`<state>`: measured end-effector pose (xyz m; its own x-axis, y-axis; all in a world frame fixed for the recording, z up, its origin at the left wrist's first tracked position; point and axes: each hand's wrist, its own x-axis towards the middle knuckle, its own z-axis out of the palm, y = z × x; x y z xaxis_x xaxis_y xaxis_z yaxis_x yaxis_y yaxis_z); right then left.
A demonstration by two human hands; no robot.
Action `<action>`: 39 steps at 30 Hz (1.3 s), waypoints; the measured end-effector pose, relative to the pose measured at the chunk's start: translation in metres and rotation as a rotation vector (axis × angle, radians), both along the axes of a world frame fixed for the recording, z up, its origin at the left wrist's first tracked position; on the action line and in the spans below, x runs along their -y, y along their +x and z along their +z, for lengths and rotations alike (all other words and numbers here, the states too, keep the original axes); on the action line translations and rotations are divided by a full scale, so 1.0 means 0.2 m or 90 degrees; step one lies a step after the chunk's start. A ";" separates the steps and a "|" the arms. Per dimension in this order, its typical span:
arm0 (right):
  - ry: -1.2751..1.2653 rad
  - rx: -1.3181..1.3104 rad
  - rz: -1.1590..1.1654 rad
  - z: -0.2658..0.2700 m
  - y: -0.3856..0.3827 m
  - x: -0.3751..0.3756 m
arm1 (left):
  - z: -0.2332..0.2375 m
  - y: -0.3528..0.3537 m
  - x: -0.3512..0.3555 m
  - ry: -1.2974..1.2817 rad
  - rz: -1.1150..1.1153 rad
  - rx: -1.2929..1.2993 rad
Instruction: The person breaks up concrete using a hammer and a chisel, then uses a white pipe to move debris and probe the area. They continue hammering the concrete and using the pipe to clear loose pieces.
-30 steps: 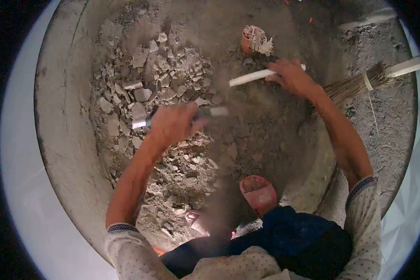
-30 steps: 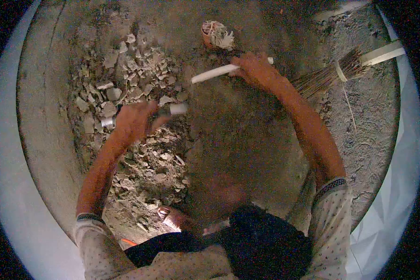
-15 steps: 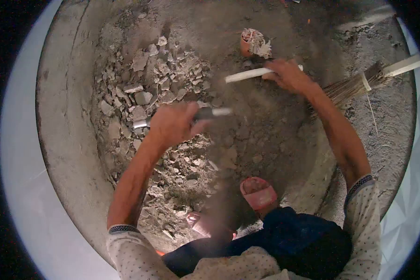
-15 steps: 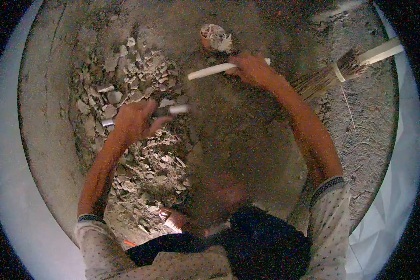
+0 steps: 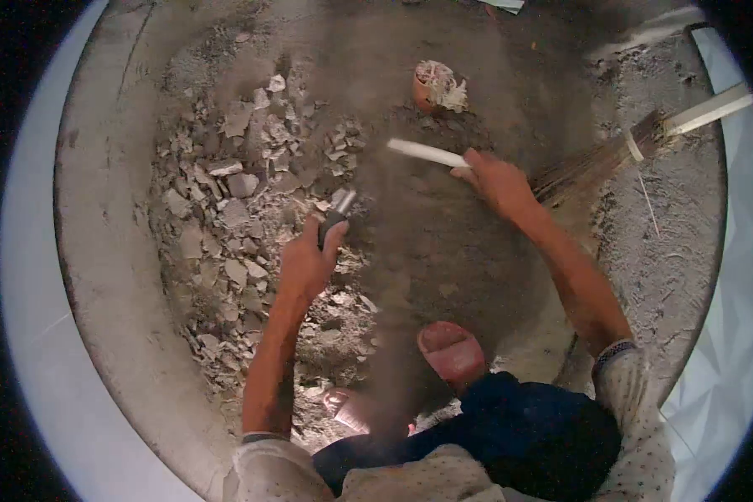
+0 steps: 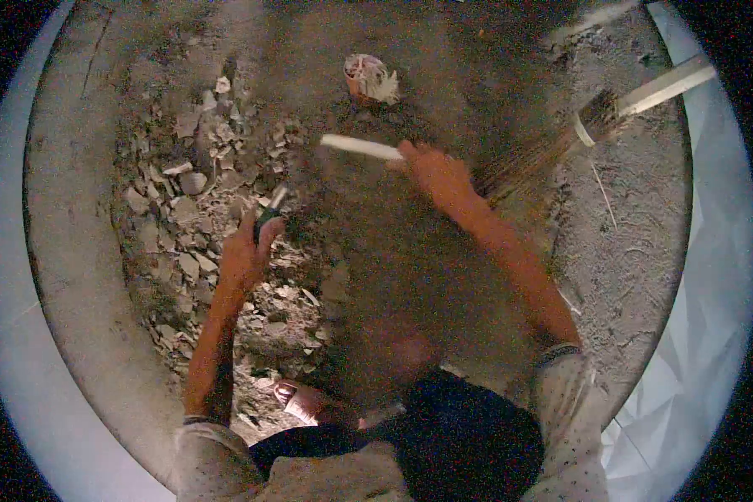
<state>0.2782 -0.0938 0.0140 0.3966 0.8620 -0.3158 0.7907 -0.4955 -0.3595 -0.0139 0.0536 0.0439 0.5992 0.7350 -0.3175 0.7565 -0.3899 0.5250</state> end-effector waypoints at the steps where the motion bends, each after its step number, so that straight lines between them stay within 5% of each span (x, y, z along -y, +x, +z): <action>1: -0.024 0.014 -0.027 -0.01 -0.02 0.07 | 0.00 -0.02 0.04 -0.019 0.031 0.041; 8: -0.068 -0.007 -0.135 0.12 -0.09 0.32 | -0.06 -0.10 0.23 -0.207 0.288 0.185; 12: 0.143 -0.068 -0.053 0.03 -0.24 0.29 | 0.04 -0.02 0.26 -0.079 0.210 0.136; 16: 0.026 -0.095 -0.208 0.04 -0.25 0.20 | 0.02 0.03 0.27 -0.085 0.215 0.212; 24: 0.096 -0.168 -0.190 0.05 -0.41 0.29 | 0.08 0.12 0.31 -0.394 0.413 0.365; 29: 0.122 -0.145 -0.238 0.12 -0.33 0.12 | 0.05 0.28 0.42 -0.429 0.599 0.546; 32: 0.131 -0.135 -0.233 0.13 -0.32 0.11 | -0.08 0.35 0.50 -0.350 0.581 0.520; 35: 0.140 -0.089 -0.222 0.10 -0.33 0.11 | -0.19 0.46 0.54 -0.053 0.357 0.317; 39: 0.099 -0.105 -0.241 0.15 -0.31 0.09 | -0.08 0.45 0.45 -0.372 0.482 0.346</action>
